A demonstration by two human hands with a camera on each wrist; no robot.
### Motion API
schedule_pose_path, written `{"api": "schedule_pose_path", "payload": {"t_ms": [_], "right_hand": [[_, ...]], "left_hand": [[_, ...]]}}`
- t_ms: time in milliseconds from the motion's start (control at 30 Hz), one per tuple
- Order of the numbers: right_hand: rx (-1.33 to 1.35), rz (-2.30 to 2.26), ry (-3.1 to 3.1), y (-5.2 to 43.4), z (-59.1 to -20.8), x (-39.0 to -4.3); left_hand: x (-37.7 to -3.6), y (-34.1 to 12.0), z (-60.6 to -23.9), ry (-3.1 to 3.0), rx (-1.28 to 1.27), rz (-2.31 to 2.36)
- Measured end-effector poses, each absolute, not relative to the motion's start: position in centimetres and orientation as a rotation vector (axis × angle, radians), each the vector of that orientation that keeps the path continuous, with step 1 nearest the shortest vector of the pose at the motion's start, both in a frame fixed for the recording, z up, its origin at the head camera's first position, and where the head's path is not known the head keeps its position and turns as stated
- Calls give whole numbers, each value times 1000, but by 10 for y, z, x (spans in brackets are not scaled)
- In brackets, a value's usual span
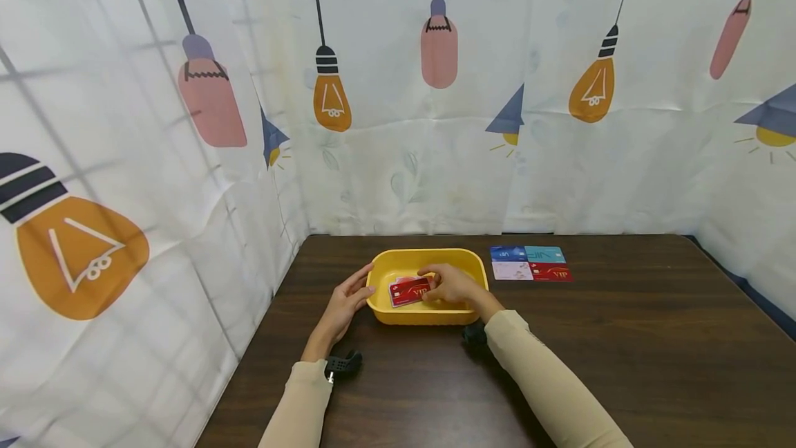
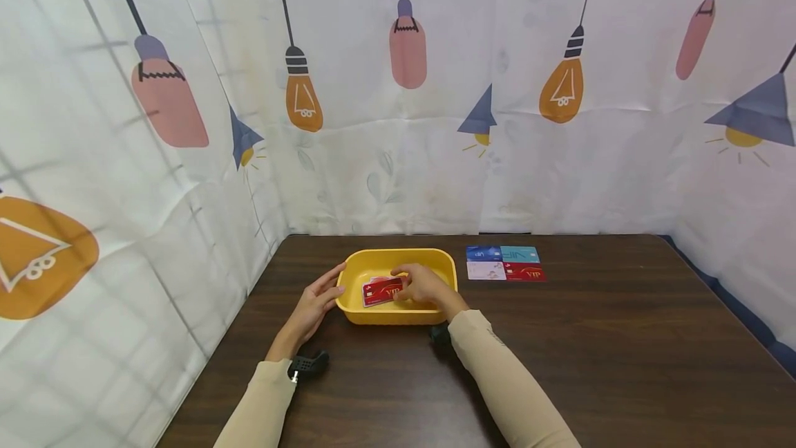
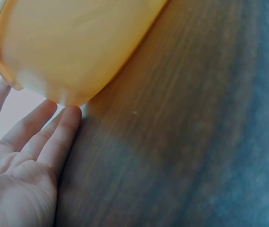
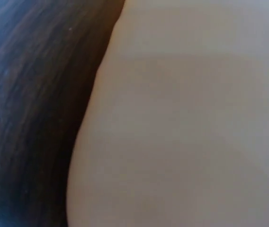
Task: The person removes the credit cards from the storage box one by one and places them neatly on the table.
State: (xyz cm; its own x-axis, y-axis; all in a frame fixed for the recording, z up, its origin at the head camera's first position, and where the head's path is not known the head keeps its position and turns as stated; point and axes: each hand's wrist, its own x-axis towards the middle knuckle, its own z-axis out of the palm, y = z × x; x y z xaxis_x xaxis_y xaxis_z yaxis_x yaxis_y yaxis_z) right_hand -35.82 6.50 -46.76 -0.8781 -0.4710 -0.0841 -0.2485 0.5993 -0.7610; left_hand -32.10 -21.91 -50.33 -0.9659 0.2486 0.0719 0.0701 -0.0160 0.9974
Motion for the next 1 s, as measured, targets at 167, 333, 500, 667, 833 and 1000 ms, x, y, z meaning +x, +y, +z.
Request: {"api": "schedule_pose_path", "payload": {"t_ms": [167,333,500,667,833,1000], "right_hand": [[-580,-1153,2552,63,-468,-357],[-511,-1122,2568,61,-466,-355],[-476,-1068,2597,60,-466,-354],[-436,-1043,2613,59,-466,-356],[-422,-1030,2622,58,-467,-356],[-420,-1033,2634,57,-466,-355]], "left_hand": [[-321,-220,-503,2118,331,2119],[-321,-220,-503,2123,323,2117],[-322,-219,-504,2116,328,2118],[-322,-219,-505,2110,333,2129],[-321,-219,-505,2118,332,2126],[-321,-219,-505,2125,324,2122]]}}
